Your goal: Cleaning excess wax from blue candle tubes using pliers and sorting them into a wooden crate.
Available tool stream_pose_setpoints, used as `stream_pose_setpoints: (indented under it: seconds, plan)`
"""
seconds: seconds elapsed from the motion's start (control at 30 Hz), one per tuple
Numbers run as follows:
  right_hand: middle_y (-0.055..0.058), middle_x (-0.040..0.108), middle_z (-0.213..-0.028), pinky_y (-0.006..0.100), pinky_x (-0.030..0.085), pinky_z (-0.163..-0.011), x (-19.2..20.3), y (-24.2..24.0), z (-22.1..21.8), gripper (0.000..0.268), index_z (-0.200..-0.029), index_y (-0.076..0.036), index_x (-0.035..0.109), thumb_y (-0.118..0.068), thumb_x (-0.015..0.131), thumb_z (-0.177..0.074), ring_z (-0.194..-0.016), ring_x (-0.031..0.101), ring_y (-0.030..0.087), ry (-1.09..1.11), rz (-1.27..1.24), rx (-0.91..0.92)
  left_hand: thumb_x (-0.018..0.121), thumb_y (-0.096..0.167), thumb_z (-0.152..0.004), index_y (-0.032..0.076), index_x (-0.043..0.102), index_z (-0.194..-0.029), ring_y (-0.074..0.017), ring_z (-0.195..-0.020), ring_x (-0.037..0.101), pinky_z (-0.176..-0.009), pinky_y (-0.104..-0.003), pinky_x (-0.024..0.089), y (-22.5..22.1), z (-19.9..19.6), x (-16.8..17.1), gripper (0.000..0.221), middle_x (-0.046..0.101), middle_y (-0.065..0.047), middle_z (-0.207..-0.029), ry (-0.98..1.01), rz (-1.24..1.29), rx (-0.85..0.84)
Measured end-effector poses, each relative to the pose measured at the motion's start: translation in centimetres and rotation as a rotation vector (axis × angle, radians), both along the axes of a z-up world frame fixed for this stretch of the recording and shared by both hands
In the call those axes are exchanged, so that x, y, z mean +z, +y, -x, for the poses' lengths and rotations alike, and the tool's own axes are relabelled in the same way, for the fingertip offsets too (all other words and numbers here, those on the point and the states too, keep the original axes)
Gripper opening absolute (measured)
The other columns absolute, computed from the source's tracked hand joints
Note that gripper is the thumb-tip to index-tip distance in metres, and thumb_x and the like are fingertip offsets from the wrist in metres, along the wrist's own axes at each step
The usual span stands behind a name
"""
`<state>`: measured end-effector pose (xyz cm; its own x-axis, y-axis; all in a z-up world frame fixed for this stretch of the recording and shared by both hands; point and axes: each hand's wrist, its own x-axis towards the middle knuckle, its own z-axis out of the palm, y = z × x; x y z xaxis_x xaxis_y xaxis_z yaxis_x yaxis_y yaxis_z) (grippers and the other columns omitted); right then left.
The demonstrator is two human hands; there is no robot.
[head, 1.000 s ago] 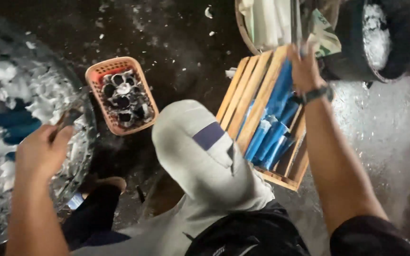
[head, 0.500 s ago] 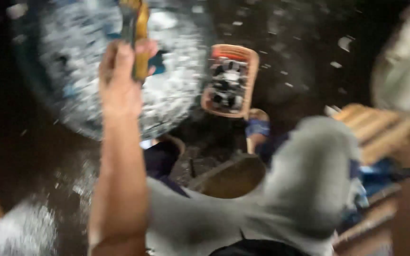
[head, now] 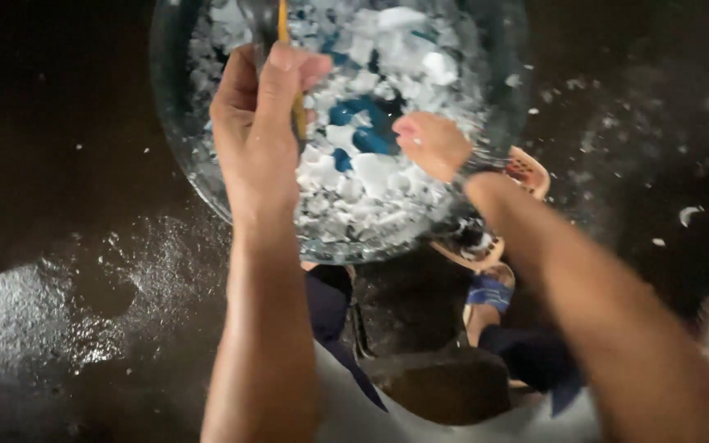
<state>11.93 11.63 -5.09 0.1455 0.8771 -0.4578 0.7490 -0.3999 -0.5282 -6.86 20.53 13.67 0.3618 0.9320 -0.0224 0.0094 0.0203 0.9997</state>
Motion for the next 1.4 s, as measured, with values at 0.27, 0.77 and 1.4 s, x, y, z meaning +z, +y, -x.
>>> stream_pose_setpoints:
  seconds: [0.27, 0.77, 1.4]
  plan:
    - [0.034, 0.057, -0.087, 0.057, 0.047, -0.057, -27.5, 2.7, 1.5, 0.04, -0.109, -0.001, 0.055, -0.008, 0.042, -0.072, -0.071, 0.057, 0.05, -0.674, 0.136, 0.649, 0.052, 0.04, -0.079, 0.019, 0.044, -0.076, -0.0119, -0.081, 0.063, -0.079, -0.029, 0.052, 2.2, 0.4, 0.5, 0.023, 0.056, 0.006, -0.071, -0.433, 0.097, 0.113]
    - [0.006, 0.058, -0.078, 0.024, 0.034, -0.045, 1.8, 2.3, 4.8, 0.046, -0.059, -0.011, 0.043, -0.055, 0.049, -0.07, -0.062, 0.055, 0.018, 0.809, 0.332, -0.795, 0.048, 0.049, -0.078, 0.019, 0.058, -0.094, -0.0006, -0.043, 0.026, -0.039, -0.016, 0.021, 1.4, 3.1, 2.0, 0.035, 0.066, -0.001, -0.083, -0.272, 0.01, 0.154]
    - [0.009, 0.061, -0.092, 0.036, 0.047, -0.082, 10.7, -2.4, 2.8, 0.031, -0.09, -0.008, 0.058, -0.027, 0.069, -0.069, -0.09, 0.059, 0.022, 0.843, -0.667, -0.641, 0.052, 0.039, -0.08, 0.016, 0.056, -0.082, -0.0017, -0.051, 0.039, -0.045, -0.019, 0.033, -1.3, 1.8, 0.9, 0.023, 0.064, 0.003, -0.077, -0.168, -0.124, -0.005]
